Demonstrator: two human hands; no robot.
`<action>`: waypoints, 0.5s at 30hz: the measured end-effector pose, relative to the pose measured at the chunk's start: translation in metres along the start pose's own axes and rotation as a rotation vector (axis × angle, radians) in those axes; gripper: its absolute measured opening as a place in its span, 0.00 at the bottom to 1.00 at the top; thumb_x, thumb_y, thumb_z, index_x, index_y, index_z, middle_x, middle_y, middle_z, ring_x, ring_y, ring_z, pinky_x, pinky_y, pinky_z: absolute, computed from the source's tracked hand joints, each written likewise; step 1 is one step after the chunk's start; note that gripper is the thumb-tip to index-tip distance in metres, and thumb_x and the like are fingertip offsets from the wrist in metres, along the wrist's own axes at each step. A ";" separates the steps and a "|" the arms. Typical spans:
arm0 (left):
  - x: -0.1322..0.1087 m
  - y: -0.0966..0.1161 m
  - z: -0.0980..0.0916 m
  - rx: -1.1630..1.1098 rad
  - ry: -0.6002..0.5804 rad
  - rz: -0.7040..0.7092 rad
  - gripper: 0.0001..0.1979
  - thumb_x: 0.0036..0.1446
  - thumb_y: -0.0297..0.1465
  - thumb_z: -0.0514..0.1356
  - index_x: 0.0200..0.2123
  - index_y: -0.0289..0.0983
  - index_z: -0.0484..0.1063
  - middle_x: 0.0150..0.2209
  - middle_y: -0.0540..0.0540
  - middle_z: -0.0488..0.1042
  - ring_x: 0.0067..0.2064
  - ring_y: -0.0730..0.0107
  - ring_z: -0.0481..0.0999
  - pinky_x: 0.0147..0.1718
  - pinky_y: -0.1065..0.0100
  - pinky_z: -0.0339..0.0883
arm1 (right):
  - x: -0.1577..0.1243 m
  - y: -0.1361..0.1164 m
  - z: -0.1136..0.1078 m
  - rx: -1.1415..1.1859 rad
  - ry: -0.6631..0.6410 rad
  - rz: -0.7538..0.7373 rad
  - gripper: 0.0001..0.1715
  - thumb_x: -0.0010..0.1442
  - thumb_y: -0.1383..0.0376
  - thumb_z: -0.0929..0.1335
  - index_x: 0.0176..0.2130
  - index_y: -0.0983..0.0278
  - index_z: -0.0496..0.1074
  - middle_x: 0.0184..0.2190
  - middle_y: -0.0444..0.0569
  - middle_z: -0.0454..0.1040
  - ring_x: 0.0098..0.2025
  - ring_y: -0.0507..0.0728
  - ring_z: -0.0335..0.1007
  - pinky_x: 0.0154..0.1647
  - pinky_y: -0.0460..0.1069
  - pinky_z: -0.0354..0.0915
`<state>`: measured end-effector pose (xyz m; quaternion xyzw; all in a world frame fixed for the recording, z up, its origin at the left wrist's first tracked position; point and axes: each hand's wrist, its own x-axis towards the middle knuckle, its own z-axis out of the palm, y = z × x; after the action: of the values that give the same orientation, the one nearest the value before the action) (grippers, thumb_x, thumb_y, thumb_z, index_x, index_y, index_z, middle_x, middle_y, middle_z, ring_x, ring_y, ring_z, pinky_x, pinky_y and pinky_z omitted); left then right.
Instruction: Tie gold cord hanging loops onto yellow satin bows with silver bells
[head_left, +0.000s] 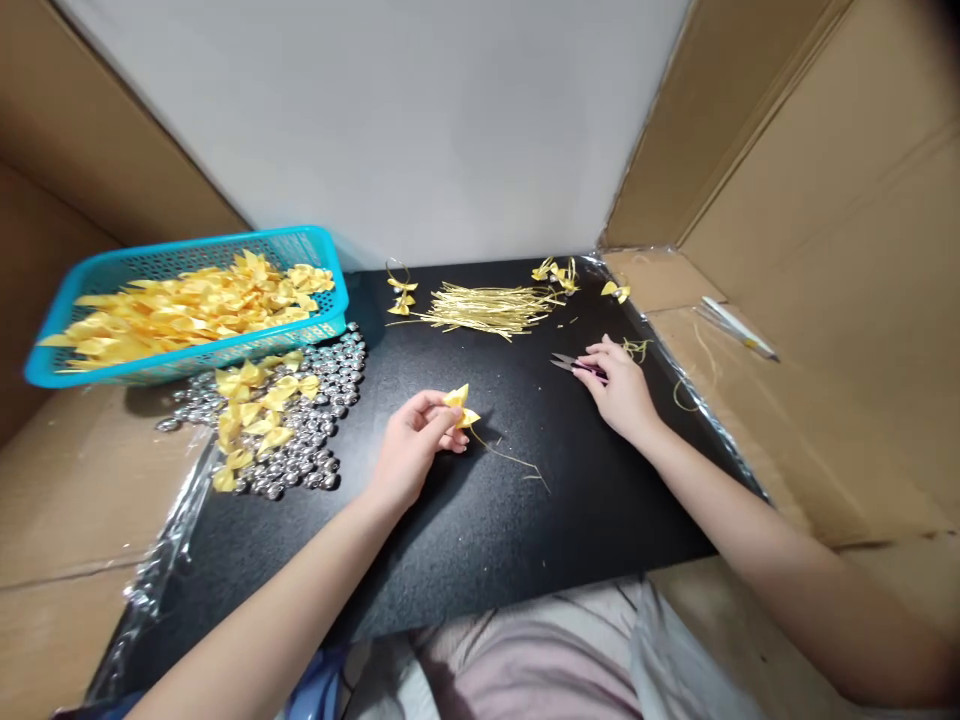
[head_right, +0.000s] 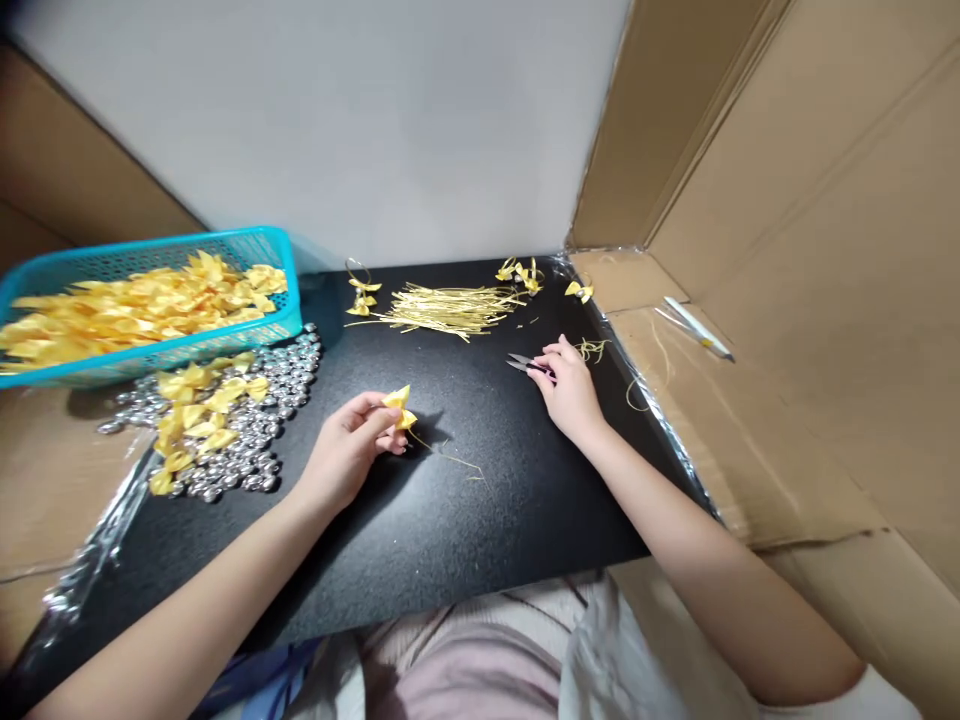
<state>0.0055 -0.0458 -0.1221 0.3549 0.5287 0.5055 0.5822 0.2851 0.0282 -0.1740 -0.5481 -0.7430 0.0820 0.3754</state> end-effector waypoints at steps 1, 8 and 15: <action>0.001 0.000 0.000 0.007 0.002 0.016 0.14 0.42 0.33 0.69 0.30 0.35 0.69 0.22 0.52 0.75 0.21 0.76 0.72 0.22 0.75 0.69 | 0.001 0.001 0.002 0.001 0.014 -0.006 0.10 0.61 0.63 0.67 0.37 0.65 0.77 0.45 0.59 0.74 0.60 0.71 0.64 0.52 0.66 0.69; 0.002 -0.004 -0.002 0.044 0.010 0.127 0.15 0.41 0.35 0.69 0.29 0.36 0.69 0.21 0.54 0.73 0.19 0.77 0.70 0.20 0.76 0.65 | 0.004 -0.016 0.000 -0.020 0.096 -0.200 0.14 0.59 0.67 0.67 0.45 0.66 0.77 0.47 0.61 0.73 0.57 0.71 0.63 0.57 0.71 0.60; 0.007 -0.007 -0.003 0.040 -0.012 0.169 0.18 0.41 0.41 0.70 0.29 0.36 0.69 0.20 0.54 0.71 0.18 0.78 0.67 0.17 0.76 0.62 | -0.022 -0.073 0.000 0.037 -0.152 -0.797 0.16 0.65 0.67 0.66 0.46 0.48 0.77 0.41 0.44 0.78 0.44 0.54 0.69 0.48 0.52 0.66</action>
<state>0.0040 -0.0410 -0.1313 0.4129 0.5032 0.5400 0.5336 0.2329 -0.0196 -0.1451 -0.2027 -0.9213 -0.0164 0.3315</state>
